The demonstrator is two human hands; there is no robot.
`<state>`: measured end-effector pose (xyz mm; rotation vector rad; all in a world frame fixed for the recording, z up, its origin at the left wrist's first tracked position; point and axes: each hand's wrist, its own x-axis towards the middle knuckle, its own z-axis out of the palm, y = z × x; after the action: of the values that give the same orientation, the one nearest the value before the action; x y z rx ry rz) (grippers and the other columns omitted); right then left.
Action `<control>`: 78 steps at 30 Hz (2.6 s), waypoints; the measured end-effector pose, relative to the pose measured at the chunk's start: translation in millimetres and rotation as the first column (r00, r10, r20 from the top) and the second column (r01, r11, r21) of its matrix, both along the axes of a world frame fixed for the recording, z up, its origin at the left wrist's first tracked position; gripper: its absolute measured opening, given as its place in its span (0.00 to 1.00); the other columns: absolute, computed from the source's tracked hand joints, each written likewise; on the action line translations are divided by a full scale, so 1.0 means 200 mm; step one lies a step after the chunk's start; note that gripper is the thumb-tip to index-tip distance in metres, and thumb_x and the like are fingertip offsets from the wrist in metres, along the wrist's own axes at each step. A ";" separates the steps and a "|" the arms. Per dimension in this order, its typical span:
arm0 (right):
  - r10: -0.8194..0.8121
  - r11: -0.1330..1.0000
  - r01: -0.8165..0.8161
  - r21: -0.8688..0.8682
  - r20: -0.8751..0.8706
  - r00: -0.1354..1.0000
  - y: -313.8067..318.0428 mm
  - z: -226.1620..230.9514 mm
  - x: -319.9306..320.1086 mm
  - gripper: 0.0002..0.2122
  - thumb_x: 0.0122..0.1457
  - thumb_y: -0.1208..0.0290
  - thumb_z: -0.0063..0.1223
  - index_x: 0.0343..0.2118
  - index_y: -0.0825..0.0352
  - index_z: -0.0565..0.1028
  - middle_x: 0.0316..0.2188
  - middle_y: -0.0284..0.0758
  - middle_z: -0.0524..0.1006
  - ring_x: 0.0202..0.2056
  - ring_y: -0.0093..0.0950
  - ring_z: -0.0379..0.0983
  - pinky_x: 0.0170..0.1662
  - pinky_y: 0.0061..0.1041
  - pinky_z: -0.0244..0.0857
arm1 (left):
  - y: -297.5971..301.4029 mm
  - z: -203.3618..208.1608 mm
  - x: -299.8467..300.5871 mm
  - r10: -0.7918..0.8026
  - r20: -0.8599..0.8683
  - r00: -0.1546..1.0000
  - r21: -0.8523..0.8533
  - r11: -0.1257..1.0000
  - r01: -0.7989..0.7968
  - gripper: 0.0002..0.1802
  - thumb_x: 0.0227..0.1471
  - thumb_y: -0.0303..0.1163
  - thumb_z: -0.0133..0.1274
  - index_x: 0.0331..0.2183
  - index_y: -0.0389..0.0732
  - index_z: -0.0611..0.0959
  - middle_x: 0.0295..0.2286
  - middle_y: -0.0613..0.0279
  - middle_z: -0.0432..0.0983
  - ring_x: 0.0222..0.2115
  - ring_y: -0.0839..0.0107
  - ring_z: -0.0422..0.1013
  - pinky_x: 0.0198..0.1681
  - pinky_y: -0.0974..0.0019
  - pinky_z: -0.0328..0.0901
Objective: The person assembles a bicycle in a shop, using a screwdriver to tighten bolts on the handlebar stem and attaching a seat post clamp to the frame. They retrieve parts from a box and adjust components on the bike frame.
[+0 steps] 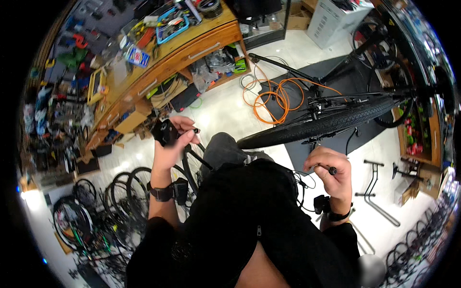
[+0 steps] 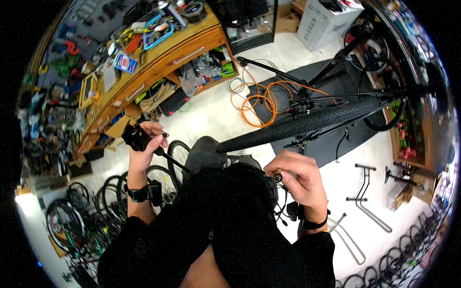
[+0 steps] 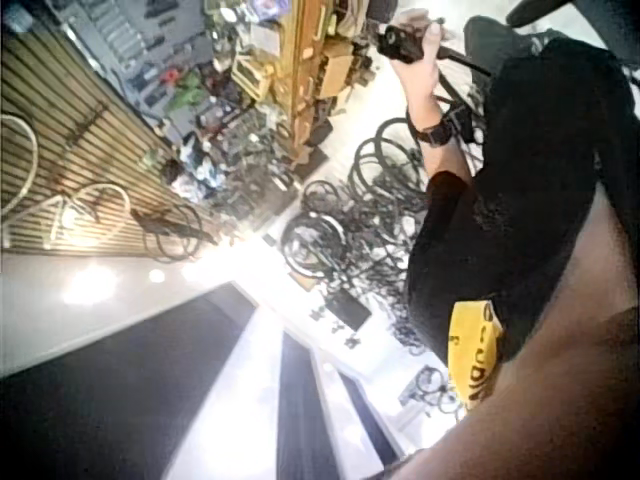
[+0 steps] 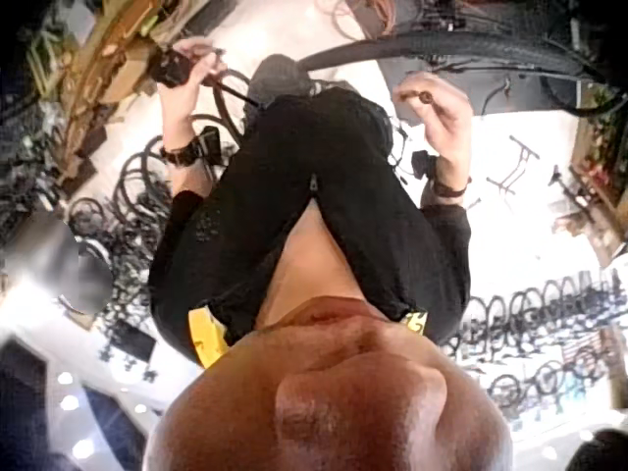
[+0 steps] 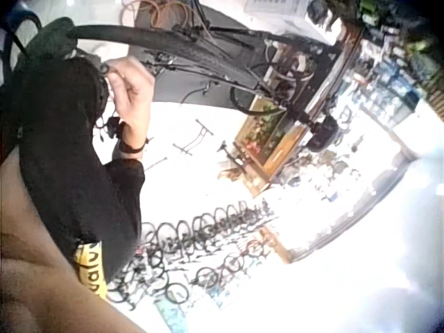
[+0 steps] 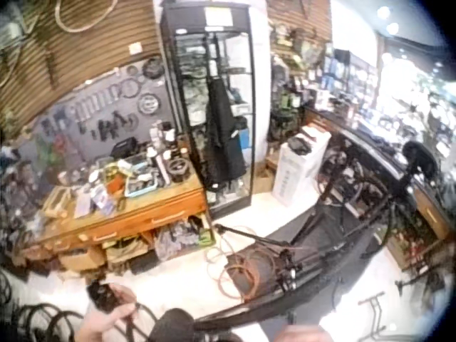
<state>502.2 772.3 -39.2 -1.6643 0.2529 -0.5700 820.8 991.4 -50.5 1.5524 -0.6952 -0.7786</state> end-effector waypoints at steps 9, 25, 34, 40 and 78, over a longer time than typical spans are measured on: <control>-0.483 0.874 0.484 -0.026 -0.147 0.863 0.34 0.02 0.39 0.09 0.57 0.70 0.53 0.31 0.72 0.78 0.23 0.37 0.76 0.25 0.30 0.73 0.29 0.24 0.65 | -0.76 -0.20 0.62 -0.578 -0.199 0.791 -0.077 0.814 0.576 0.09 0.50 0.24 0.56 0.35 0.35 0.77 0.29 0.56 0.76 0.28 0.67 0.76 0.35 0.65 0.71; -0.936 0.323 0.937 0.129 -0.102 0.337 0.87 0.01 1.14 0.04 0.57 0.81 0.50 0.32 0.74 0.76 0.26 0.39 0.77 0.28 0.27 0.74 0.32 0.23 0.66 | -1.50 -0.23 0.77 -0.887 -0.444 0.126 -0.293 0.277 0.915 0.07 0.50 0.22 0.52 0.35 0.35 0.79 0.42 0.44 0.75 0.34 0.70 0.76 0.42 0.67 0.71; -0.956 0.188 0.966 0.176 -0.193 0.221 0.70 -0.08 1.36 0.05 0.59 0.80 0.50 0.36 0.73 0.75 0.29 0.38 0.78 0.30 0.27 0.75 0.35 0.23 0.69 | -1.82 -0.27 0.67 -0.838 -0.539 -0.083 -0.379 0.153 0.913 0.06 0.53 0.23 0.51 0.35 0.35 0.77 0.37 0.49 0.73 0.31 0.72 0.70 0.35 0.70 0.65; -0.953 -0.012 0.957 0.290 -0.292 0.077 0.49 -0.31 1.57 0.05 0.59 0.80 0.49 0.35 0.74 0.76 0.26 0.35 0.76 0.28 0.23 0.74 0.33 0.21 0.67 | -2.15 -0.59 0.56 -0.712 -0.651 -0.263 -0.413 0.041 0.910 0.03 0.56 0.27 0.50 0.33 0.38 0.75 0.31 0.59 0.71 0.27 0.76 0.65 0.31 0.72 0.62; -0.884 -0.448 0.864 0.229 0.027 -0.466 -0.33 -2.60 1.42 0.07 0.63 0.73 0.49 0.35 0.73 0.74 0.23 0.26 0.71 0.25 0.13 0.65 0.28 0.15 0.60 | -2.25 -2.51 -0.08 -0.902 0.103 -0.419 -0.209 -0.432 0.877 0.10 0.41 0.22 0.52 0.20 0.41 0.66 0.18 0.73 0.58 0.21 0.82 0.55 0.24 0.73 0.54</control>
<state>786.1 706.8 -558.3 -0.6388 1.7710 -2.1010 805.4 541.5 -551.9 0.0656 -2.0964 -2.0104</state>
